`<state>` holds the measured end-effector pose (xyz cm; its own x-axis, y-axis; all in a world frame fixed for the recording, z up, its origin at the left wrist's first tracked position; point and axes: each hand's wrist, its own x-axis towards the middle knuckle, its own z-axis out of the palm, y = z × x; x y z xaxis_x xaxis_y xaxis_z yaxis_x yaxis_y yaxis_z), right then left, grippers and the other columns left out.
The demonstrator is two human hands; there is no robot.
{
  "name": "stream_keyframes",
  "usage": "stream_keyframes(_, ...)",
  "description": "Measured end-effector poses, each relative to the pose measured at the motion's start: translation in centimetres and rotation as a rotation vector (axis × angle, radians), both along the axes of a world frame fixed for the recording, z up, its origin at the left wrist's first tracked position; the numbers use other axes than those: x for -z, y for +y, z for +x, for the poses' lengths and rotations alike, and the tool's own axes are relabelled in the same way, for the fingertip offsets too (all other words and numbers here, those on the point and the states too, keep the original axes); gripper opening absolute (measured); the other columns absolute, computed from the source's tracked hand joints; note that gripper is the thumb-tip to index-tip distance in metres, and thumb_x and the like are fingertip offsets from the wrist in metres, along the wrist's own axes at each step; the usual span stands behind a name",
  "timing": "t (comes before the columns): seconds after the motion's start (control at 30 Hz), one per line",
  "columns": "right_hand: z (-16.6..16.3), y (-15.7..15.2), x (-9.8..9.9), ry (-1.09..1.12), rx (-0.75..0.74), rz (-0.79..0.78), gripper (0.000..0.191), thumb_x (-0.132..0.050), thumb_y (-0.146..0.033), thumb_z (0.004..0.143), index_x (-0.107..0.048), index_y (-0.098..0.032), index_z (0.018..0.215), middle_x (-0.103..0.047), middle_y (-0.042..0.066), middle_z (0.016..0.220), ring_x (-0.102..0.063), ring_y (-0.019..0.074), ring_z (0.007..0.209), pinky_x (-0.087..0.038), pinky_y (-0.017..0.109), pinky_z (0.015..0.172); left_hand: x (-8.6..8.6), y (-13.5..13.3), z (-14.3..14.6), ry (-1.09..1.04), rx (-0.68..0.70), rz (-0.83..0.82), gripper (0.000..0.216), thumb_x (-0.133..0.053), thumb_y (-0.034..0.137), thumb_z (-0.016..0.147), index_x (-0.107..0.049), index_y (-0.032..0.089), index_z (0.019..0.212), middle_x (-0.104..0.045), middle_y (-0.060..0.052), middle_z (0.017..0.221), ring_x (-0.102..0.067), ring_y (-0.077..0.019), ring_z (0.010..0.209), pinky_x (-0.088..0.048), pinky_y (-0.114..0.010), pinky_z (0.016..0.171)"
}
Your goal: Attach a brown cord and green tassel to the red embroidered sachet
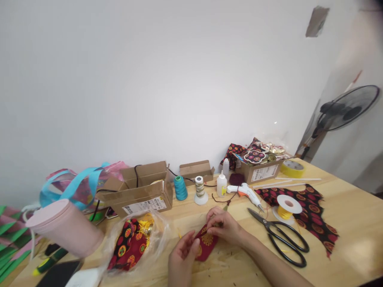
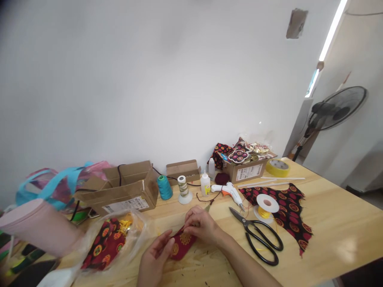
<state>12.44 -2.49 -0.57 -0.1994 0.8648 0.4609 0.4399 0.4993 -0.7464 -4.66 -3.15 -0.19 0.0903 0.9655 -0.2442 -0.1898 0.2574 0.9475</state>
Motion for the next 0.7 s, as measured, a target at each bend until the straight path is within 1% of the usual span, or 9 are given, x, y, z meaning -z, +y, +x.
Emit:
stream_keyframes(0.07,0.1,0.0,0.1,-0.005,0.002,0.006,0.017,-0.059,-0.032,0.071,-0.063,-0.016,0.066,-0.055,0.003,0.077,-0.051,0.0146,0.077,-0.040,0.028,0.071,0.1,0.3,-0.1,0.037,0.024,0.007,0.033,-0.072,0.033,0.044,-0.067,0.014,0.071,-0.068,-0.005,0.071,-0.060,-0.0186,0.069,-0.048,-0.024,0.063)
stream_keyframes(0.17,0.1,0.0,0.0,-0.018,-0.019,0.024,0.018,-0.057,-0.033,0.073,-0.063,-0.016,0.068,-0.057,0.003,0.077,-0.052,0.0139,0.076,-0.038,0.028,0.073,0.5,0.5,-0.3,0.086,0.041,0.034,0.032,-0.071,0.038,0.044,-0.068,0.015,0.066,-0.068,-0.004,0.065,-0.060,-0.0184,0.065,-0.048,-0.024,0.062)
stream_keyframes(0.23,0.1,-0.1,-0.3,-0.024,-0.041,0.036,0.018,-0.055,-0.033,0.074,-0.063,-0.017,0.076,-0.059,0.003,0.080,-0.052,0.0139,0.079,-0.037,0.027,0.076,0.6,0.6,-0.3,0.124,0.061,0.061,0.033,-0.069,0.040,0.045,-0.068,0.014,0.065,-0.068,-0.004,0.064,-0.060,-0.0185,0.063,-0.048,-0.024,0.061)
stream_keyframes(0.3,-0.1,-0.3,-0.6,-0.048,-0.069,0.046,0.022,-0.055,-0.034,0.074,-0.061,-0.018,0.087,-0.060,0.004,0.086,-0.051,0.0142,0.084,-0.034,0.028,0.080,0.4,0.7,-0.2,0.184,0.090,0.101,0.033,-0.067,0.041,0.048,-0.067,0.013,0.065,-0.068,-0.004,0.064,-0.059,-0.0183,0.062,-0.047,-0.024,0.060)
stream_keyframes(0.37,-0.4,-0.5,-0.9,-0.118,-0.086,0.043,0.024,-0.054,-0.036,0.074,-0.059,-0.019,0.091,-0.060,0.003,0.087,-0.052,0.0141,0.084,-0.028,0.032,0.086,0.0,0.9,0.0,0.260,0.121,0.159,0.031,-0.065,0.042,0.052,-0.067,0.014,0.065,-0.067,-0.004,0.062,-0.058,-0.0172,0.060,-0.046,-0.022,0.058)
stream_keyframes(0.43,-0.7,-0.6,-1.3,-0.208,-0.080,0.029,0.021,-0.053,-0.037,0.076,-0.060,-0.020,0.086,-0.061,0.001,0.080,-0.053,0.0129,0.080,-0.019,0.035,0.093,-0.5,1.2,0.2,0.317,0.156,0.221,0.030,-0.062,0.042,0.056,-0.066,0.014,0.065,-0.066,-0.003,0.061,-0.057,-0.0165,0.059,-0.045,-0.021,0.057)
stream_keyframes(0.5,-0.9,-0.6,-1.6,-0.266,-0.055,0.021,0.019,-0.051,-0.036,0.077,-0.061,-0.021,0.080,-0.061,-0.002,0.072,-0.054,0.0113,0.075,-0.012,0.036,0.095,-0.7,1.7,0.3,0.349,0.174,0.255,0.029,-0.061,0.042,0.057,-0.065,0.014,0.064,-0.066,-0.003,0.060,-0.056,-0.0167,0.058,-0.044,-0.022,0.056)
stream_keyframes(0.6,-1.1,-0.3,-2.0,-0.289,-0.012,0.032,0.019,-0.050,-0.034,0.078,-0.063,-0.021,0.076,-0.061,-0.002,0.066,-0.054,0.0106,0.070,-0.011,0.035,0.096,-0.4,2.4,0.4,0.365,0.149,0.273,0.029,-0.061,0.042,0.057,-0.065,0.014,0.065,-0.066,-0.004,0.063,-0.057,-0.0174,0.060,-0.044,-0.023,0.058)
stream_keyframes(0.7,-1.2,0.0,-2.0,-0.266,0.045,0.021,0.018,-0.049,-0.032,0.079,-0.064,-0.023,0.076,-0.063,-0.002,0.068,-0.054,0.0115,0.070,-0.013,0.035,0.095,0.1,2.7,0.5,0.249,0.110,0.246,0.033,-0.059,0.043,0.059,-0.066,0.014,0.074,-0.067,-0.005,0.068,-0.058,-0.0183,0.067,-0.045,-0.024,0.062)
